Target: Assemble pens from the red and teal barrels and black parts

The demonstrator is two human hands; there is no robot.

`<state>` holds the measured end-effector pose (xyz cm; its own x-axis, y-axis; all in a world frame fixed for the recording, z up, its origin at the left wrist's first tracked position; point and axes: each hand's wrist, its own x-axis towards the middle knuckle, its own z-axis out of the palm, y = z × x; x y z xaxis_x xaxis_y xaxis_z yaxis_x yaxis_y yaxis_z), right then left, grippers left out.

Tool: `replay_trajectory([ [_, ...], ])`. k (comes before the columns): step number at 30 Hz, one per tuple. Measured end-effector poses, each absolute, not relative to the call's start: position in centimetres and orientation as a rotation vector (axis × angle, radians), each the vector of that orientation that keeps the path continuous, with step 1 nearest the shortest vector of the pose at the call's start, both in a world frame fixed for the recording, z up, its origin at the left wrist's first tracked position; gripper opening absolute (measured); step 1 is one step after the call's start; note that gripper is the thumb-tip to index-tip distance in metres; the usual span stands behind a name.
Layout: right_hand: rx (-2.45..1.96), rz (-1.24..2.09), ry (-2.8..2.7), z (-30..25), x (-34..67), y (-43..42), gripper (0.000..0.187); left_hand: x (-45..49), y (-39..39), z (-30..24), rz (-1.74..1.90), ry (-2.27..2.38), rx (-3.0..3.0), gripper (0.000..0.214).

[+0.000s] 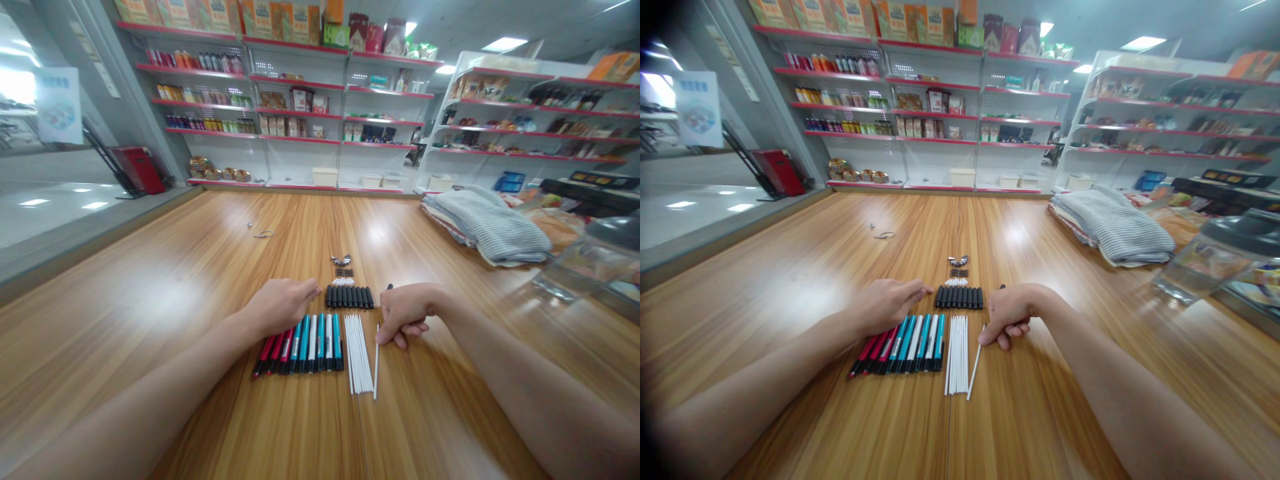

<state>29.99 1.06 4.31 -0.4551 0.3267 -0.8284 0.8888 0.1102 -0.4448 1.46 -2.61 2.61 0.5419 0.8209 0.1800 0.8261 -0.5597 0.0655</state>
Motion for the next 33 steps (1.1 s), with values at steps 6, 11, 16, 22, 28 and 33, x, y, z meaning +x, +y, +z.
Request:
replay_trajectory([
  [6,1.163,-1.331,1.865,4.4,29.1,0.5,0.065,1.4,-2.7,2.7,-0.282,-1.461,-2.721,0.03],
  [11,1.159,-1.337,1.862,4.4,29.1,0.7,0.069,1.5,-2.6,2.6,-0.268,-1.453,-2.717,0.031],
  [16,1.157,-1.324,1.883,4.2,28.9,0.6,0.072,1.5,-2.7,2.6,-0.274,-1.459,-2.718,0.029],
  [22,1.139,-1.299,1.888,4.6,29.1,0.9,0.068,1.5,-2.8,2.8,-0.282,-1.462,-2.723,0.029],
  [28,1.217,-1.178,1.769,5.8,32.3,2.1,0.058,1.6,-2.7,2.8,-0.297,-1.457,-2.738,0.03],
  [33,1.504,-1.147,1.803,6.3,33.7,2.6,0.064,1.6,-2.6,2.6,-0.258,-1.453,-2.72,0.032],
])
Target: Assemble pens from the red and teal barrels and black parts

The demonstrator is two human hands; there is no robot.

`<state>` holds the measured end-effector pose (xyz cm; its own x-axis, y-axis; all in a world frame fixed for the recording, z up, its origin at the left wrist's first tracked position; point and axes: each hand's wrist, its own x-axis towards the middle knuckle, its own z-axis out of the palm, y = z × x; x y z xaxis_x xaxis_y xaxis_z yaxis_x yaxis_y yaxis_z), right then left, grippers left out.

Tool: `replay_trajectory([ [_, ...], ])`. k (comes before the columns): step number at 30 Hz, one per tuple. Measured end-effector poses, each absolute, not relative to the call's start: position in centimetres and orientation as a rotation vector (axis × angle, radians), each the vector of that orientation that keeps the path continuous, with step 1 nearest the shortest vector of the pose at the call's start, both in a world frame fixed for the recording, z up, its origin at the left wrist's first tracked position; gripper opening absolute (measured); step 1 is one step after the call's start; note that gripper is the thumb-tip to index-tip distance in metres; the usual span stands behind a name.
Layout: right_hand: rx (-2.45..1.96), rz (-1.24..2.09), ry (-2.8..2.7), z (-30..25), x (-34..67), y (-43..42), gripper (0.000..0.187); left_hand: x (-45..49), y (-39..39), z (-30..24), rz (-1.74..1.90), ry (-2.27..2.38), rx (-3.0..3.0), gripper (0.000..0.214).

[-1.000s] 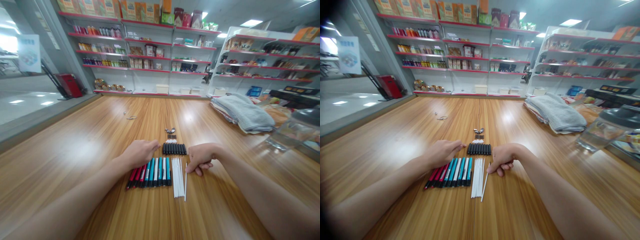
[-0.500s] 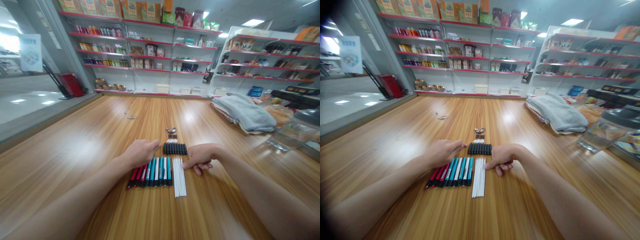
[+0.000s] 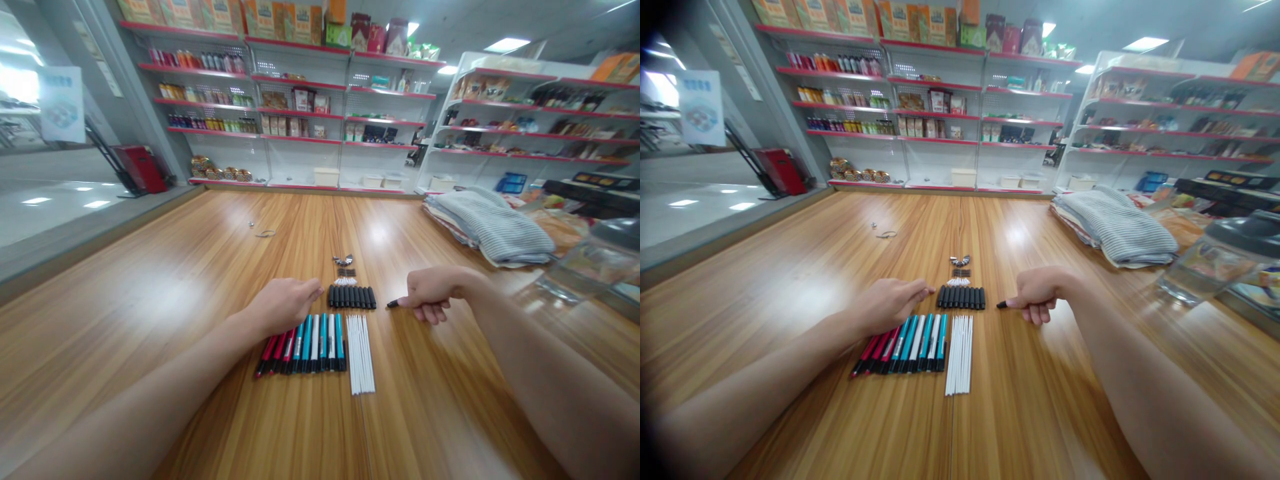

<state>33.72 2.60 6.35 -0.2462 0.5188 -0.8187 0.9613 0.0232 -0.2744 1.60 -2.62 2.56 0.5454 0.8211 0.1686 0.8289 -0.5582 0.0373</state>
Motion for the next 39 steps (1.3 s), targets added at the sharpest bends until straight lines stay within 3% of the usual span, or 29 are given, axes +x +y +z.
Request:
replay_trajectory([
  [14,1.875,-1.206,1.783,5.3,32.8,3.3,0.041,1.5,-2.6,2.7,-0.287,-1.449,-2.741,0.032],
  [22,1.832,-1.183,1.958,5.8,31.5,2.7,0.026,1.6,-2.6,2.6,-0.298,-1.46,-2.739,0.031],
  [39,1.596,-1.251,2.226,4.9,31.1,2.5,0.02,1.5,-2.5,2.5,-0.246,-1.425,-2.713,0.035],
])
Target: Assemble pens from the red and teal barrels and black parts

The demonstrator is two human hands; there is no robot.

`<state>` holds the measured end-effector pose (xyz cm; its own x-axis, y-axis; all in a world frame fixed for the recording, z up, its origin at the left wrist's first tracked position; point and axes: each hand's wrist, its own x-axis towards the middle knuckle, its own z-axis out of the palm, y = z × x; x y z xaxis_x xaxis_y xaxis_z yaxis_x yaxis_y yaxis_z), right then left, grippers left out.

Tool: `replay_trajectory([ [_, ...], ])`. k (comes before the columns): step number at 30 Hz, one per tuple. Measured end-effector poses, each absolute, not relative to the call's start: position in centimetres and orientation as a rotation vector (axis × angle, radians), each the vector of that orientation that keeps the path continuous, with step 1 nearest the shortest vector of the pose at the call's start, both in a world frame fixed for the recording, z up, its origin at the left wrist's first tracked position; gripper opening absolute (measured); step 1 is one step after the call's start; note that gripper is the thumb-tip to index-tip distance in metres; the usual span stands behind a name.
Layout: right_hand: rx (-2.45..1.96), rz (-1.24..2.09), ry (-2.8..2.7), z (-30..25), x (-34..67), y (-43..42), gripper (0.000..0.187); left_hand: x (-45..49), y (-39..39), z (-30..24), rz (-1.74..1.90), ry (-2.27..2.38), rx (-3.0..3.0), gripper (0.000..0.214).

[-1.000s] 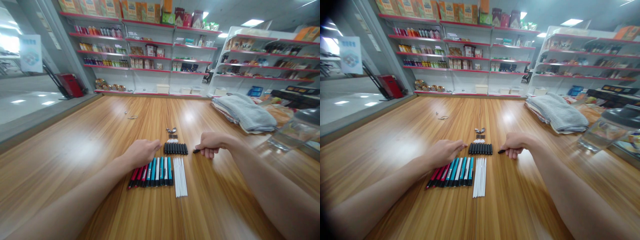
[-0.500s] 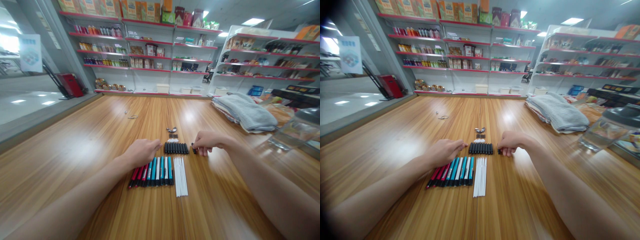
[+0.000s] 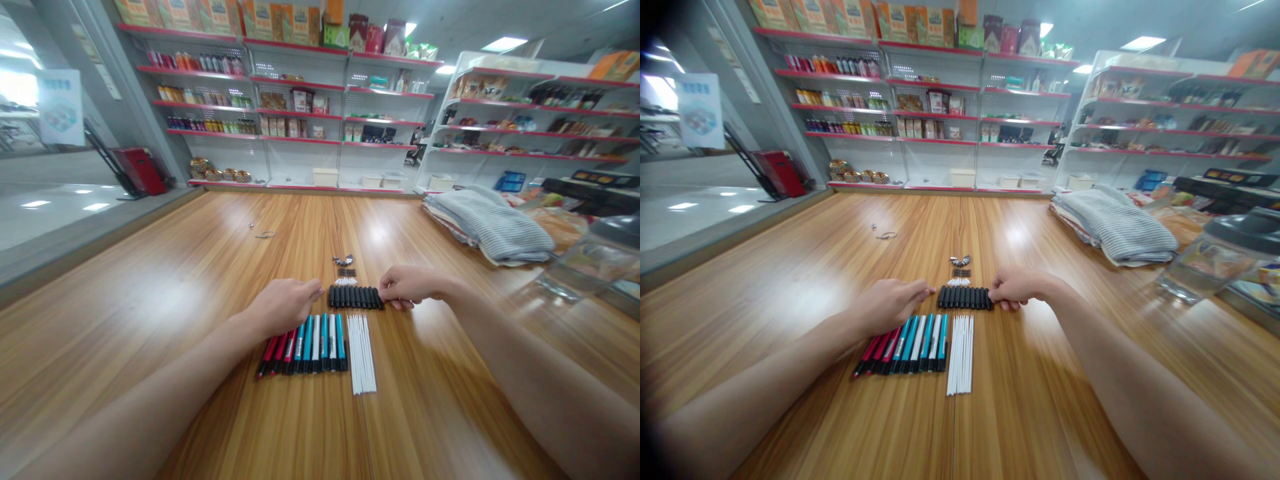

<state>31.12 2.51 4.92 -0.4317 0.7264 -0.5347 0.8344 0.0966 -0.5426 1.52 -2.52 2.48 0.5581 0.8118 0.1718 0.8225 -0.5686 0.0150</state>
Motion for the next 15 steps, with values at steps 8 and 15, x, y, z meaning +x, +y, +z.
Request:
replay_trajectory([
  [8,1.573,-1.152,2.303,4.2,31.2,3.1,0.017,1.6,-2.7,2.7,-0.287,-1.448,-2.733,0.033],
  [15,1.529,-1.545,2.32,2.8,32.7,4.0,0.019,1.8,-2.6,2.5,-0.27,-1.453,-2.704,0.034],
])
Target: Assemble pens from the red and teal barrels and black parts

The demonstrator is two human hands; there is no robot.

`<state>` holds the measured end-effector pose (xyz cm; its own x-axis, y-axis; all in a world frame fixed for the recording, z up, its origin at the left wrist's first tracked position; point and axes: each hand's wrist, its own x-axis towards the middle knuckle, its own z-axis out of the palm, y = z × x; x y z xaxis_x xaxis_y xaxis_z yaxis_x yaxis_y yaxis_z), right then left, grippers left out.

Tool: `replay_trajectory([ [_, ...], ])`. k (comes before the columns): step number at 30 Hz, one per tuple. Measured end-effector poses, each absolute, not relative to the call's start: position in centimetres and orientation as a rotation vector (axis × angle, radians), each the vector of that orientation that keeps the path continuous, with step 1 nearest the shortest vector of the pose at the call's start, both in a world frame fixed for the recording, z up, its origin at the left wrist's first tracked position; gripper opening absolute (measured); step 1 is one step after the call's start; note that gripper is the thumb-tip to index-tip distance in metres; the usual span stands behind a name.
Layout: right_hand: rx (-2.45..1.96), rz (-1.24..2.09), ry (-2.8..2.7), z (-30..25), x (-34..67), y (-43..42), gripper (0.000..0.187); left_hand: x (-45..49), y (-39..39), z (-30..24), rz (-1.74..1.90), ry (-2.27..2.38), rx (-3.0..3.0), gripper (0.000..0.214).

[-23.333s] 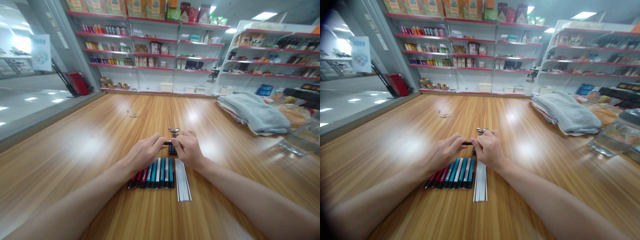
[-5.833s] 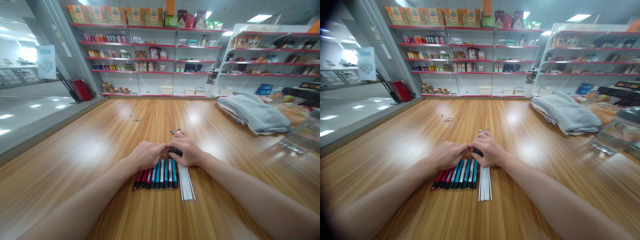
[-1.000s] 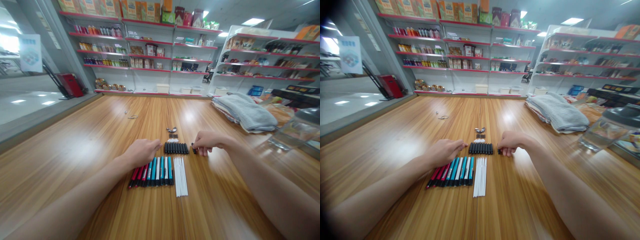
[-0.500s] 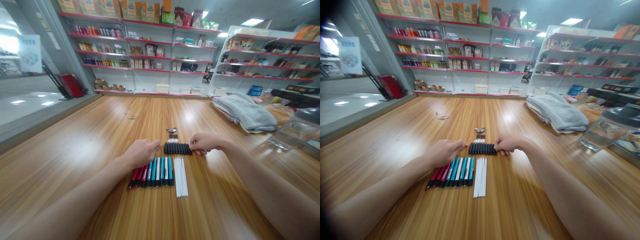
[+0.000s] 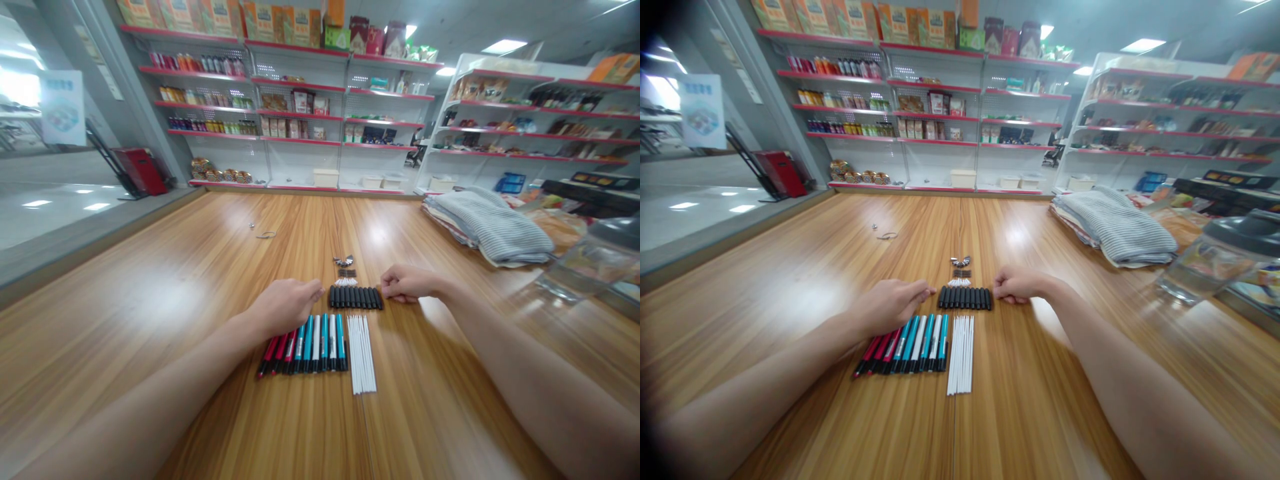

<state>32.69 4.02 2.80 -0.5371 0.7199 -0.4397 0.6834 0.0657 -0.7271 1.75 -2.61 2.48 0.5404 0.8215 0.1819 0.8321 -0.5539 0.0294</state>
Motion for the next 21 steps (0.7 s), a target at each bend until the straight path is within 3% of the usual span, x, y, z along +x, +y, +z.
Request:
replay_trajectory([
  [2,-1.451,1.43,-1.963,1.9,32.7,4.4,0.023,1.7,-2.6,2.4,-0.29,-1.458,-2.702,0.035],
  [4,-1.394,1.141,-1.599,1.0,32.3,4.8,0.027,1.7,-2.5,2.3,-0.366,-1.479,-2.723,0.033],
  [7,-1.348,0.869,-1.37,0.1,31.2,5.0,0.027,1.5,-2.4,2.6,-0.698,-1.579,-2.764,0.027],
  [9,-1.332,0.642,-1.381,0.1,30.4,4.5,0.026,1.5,-2.2,3.1,-1.14,-1.729,-2.747,0.027],
  [12,-1.169,0.082,-1.573,0.6,28.7,2.4,0.02,1.8,-2.2,4.5,-2.119,-2.01,-2.654,0.026],
  [15,-0.818,-0.06,-1.937,1.3,26.1,-0.7,0.025,2.6,-2.8,6.0,-3.068,-2.096,-2.46,0.018],
  [18,-0.496,-0.053,-2.241,1.7,23.5,-3.3,0.045,3.8,-4.0,7.0,-3.534,-2.001,-2.274,0.013],
  [21,-0.345,-0.228,-2.362,1.8,21.9,-4.4,0.045,5.0,-5.3,7.5,-3.663,-1.914,-2.223,0.014],
])
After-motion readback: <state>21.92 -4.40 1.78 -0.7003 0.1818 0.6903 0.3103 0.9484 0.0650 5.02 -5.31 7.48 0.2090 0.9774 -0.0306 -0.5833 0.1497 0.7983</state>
